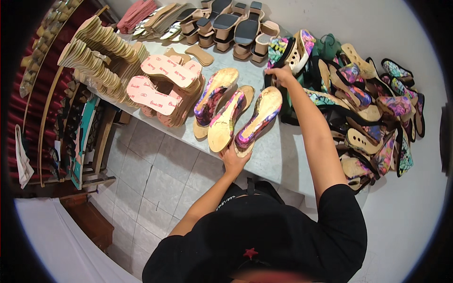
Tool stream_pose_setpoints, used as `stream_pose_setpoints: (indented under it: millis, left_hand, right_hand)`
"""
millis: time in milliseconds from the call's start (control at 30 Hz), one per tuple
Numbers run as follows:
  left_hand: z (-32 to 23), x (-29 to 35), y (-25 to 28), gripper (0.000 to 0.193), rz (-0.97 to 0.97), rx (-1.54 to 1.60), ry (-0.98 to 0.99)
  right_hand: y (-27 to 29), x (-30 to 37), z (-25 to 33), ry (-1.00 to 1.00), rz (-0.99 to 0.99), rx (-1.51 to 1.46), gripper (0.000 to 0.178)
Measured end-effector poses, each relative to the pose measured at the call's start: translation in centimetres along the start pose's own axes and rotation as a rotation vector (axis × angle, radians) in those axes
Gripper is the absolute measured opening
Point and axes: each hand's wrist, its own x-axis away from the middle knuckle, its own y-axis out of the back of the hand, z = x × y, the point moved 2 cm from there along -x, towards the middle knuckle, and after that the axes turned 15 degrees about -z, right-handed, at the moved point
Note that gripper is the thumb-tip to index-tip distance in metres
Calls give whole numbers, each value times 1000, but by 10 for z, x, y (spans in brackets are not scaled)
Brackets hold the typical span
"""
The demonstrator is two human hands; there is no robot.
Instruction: Inspecting and sorting various shoe components and finished high-heeled shoes on a workbench.
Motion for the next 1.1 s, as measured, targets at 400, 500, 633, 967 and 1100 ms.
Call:
stream_pose_setpoints:
  millis: [400,500,633,967,1100]
  left_hand:
    - [-7,12,19,87,94,-112,9]
    - [-15,20,37,77,-15,-95,-72]
    - [-23,25,53,58,-75,236,-200]
    - [-60,23,51,31,-56,303,-118]
    - [-92,-3,55,22,-163,380,-269]
  right_hand:
    - [101,79,98,1016,-600,143,73]
    - [146,106,116,1029,-674,156,72]
    - [213,113,123,904,-716,56,76]
    - [371,25,156,715,-1238,764,75]
    - [339,21,166,1153,-1236,781,44]
